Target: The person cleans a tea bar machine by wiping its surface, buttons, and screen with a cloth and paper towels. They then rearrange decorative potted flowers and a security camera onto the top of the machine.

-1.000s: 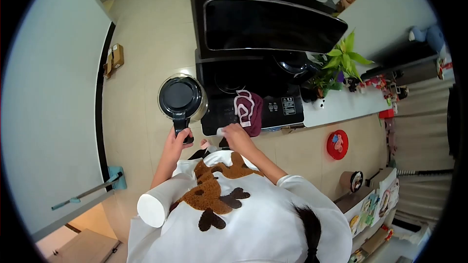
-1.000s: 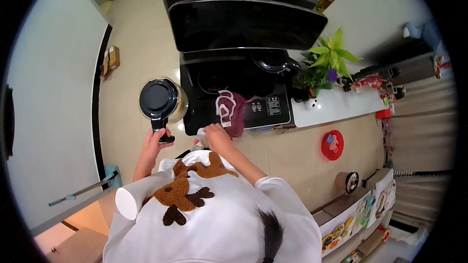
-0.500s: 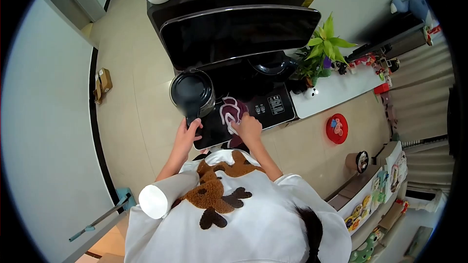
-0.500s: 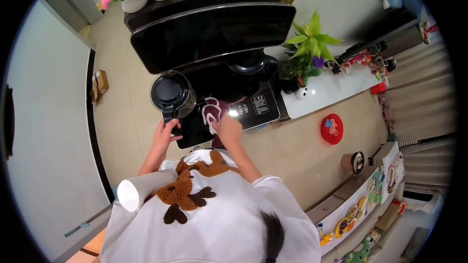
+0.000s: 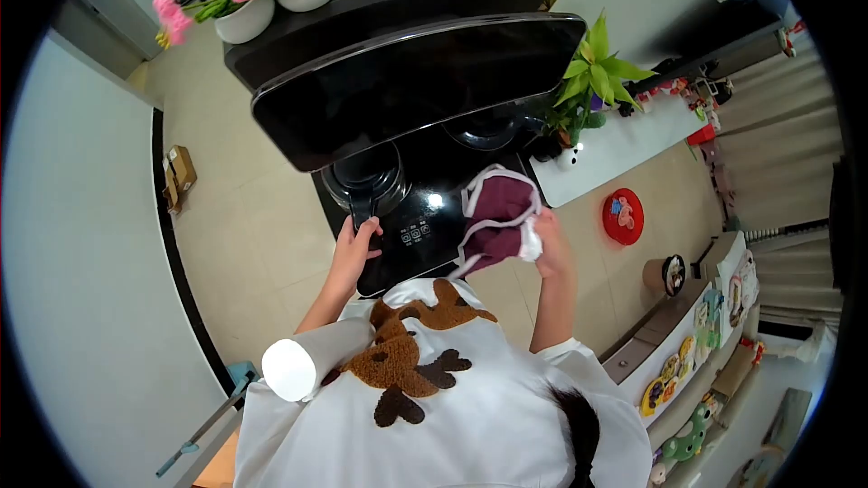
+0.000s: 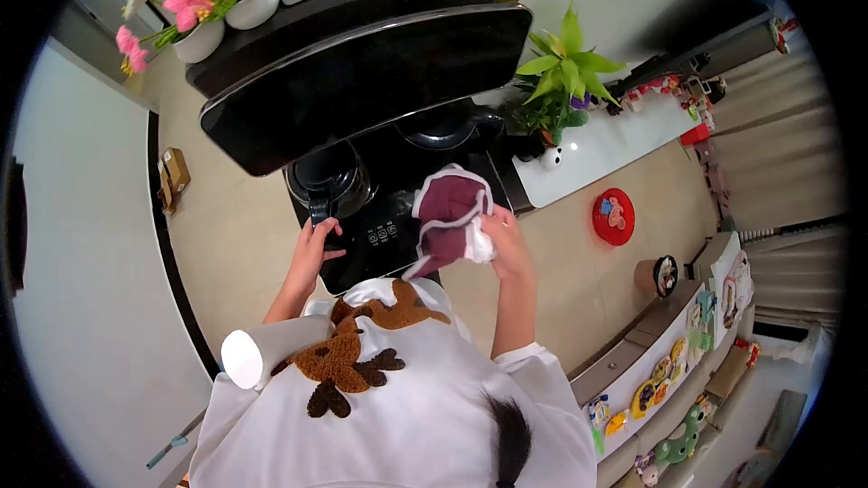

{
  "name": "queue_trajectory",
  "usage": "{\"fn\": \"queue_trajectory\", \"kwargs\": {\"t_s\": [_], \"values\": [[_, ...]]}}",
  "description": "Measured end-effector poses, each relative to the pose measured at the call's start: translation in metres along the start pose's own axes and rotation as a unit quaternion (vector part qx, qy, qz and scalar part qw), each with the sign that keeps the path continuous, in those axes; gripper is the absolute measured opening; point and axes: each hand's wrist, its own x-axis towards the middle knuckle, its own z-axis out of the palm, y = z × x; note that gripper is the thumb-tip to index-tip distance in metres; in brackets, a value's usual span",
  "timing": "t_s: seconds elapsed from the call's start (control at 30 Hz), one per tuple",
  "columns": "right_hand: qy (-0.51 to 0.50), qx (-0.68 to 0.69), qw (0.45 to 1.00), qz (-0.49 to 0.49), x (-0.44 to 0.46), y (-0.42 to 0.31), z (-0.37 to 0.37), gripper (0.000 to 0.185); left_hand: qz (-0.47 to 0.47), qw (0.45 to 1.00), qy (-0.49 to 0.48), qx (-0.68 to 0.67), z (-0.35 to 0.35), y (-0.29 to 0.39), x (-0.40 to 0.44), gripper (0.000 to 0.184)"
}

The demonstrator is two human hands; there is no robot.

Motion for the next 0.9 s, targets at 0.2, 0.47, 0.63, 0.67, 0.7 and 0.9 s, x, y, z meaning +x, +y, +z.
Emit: {"fn": "queue_trajectory", "kwargs": {"t_s": [0.2, 0.47, 0.63, 0.67, 0.7, 0.9], "values": [[0.051, 0.116, 0.99, -0.059, -0.028, -0.004, -0.008, 0.05, -0.021, 1.0, 0.0, 0.0, 0.008, -0.002, 0.012, 0.029], [-0.057, 0.092, 0.99, -0.094, -0.061, -0.024, 0.04, 0.041, 0.063, 0.985, 0.05, 0.153, 0.001, -0.018, 0.019, 0.041], [-0.216, 0.094, 0.968, -0.091, -0.045, -0.04, 0.075, 0.035, 0.153, 0.954, 0.043, 0.254, -0.02, 0.046, -0.032, 0.041], [-0.246, 0.09, 0.961, -0.084, -0.042, -0.043, 0.083, 0.034, 0.169, 0.972, -0.047, 0.158, -0.024, 0.051, -0.041, 0.042], [-0.251, 0.094, 0.96, -0.079, -0.043, -0.046, 0.091, 0.034, 0.181, 0.972, -0.136, 0.058, -0.026, 0.058, -0.053, 0.042], [-0.486, -0.161, 0.841, -0.174, -0.024, -0.046, 0.129, 0.033, 0.254, 0.923, -0.29, -0.013, -0.008, 0.076, -0.091, 0.045]]}}
